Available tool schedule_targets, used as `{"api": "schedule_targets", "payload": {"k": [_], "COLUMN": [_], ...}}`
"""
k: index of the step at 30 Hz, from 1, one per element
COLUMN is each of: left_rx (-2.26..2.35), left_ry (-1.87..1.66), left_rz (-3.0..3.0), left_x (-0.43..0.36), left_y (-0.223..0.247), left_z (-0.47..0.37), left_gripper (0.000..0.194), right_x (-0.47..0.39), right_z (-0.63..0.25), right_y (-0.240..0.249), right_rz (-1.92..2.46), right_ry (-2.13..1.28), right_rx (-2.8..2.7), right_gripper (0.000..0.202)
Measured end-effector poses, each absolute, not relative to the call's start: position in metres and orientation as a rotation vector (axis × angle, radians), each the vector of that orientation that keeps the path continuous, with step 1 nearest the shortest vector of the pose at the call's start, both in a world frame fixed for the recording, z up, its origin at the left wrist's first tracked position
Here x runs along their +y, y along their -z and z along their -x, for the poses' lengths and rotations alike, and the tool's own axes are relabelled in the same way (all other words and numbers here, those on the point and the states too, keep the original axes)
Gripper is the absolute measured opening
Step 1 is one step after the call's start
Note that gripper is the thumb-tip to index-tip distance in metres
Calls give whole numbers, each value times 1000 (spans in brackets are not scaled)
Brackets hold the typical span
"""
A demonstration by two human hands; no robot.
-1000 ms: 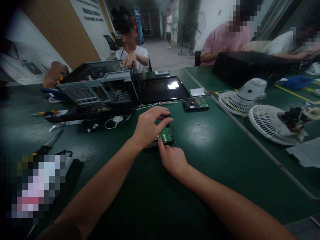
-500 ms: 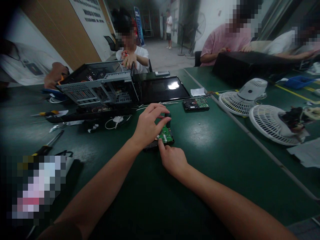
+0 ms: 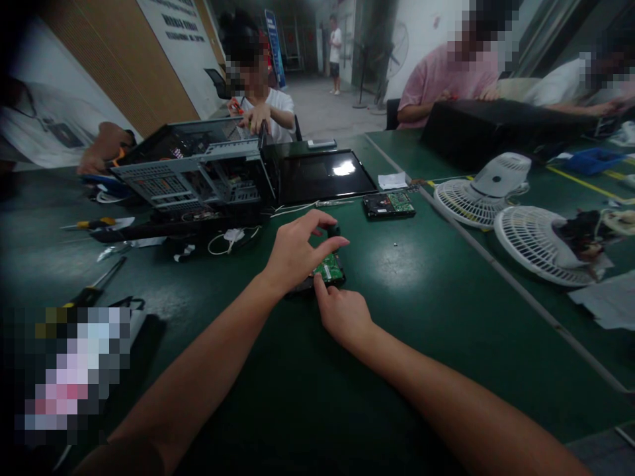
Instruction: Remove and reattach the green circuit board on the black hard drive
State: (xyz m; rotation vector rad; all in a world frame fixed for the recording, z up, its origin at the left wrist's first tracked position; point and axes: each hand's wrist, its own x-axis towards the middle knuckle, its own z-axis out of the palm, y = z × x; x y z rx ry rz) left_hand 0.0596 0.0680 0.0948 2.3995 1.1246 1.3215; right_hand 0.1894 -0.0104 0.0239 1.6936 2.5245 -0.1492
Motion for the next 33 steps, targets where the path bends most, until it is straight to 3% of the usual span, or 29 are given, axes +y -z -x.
{"api": "schedule_targets", "payload": {"k": [9, 33], "left_rx": [1083, 1086], "left_ry": [-1318, -1329], "left_rz": [-2438, -2381], "left_x": [67, 69], "left_y": [-98, -94], "left_z": [-59, -59], "left_gripper": [14, 22], "right_x": [-11, -11], "right_z": [-189, -189], "right_y": [-24, -23], "right_rz": [-1702, -1712], "right_ry": [151, 166], "right_rx": [2537, 2531], "right_gripper": [55, 56]}}
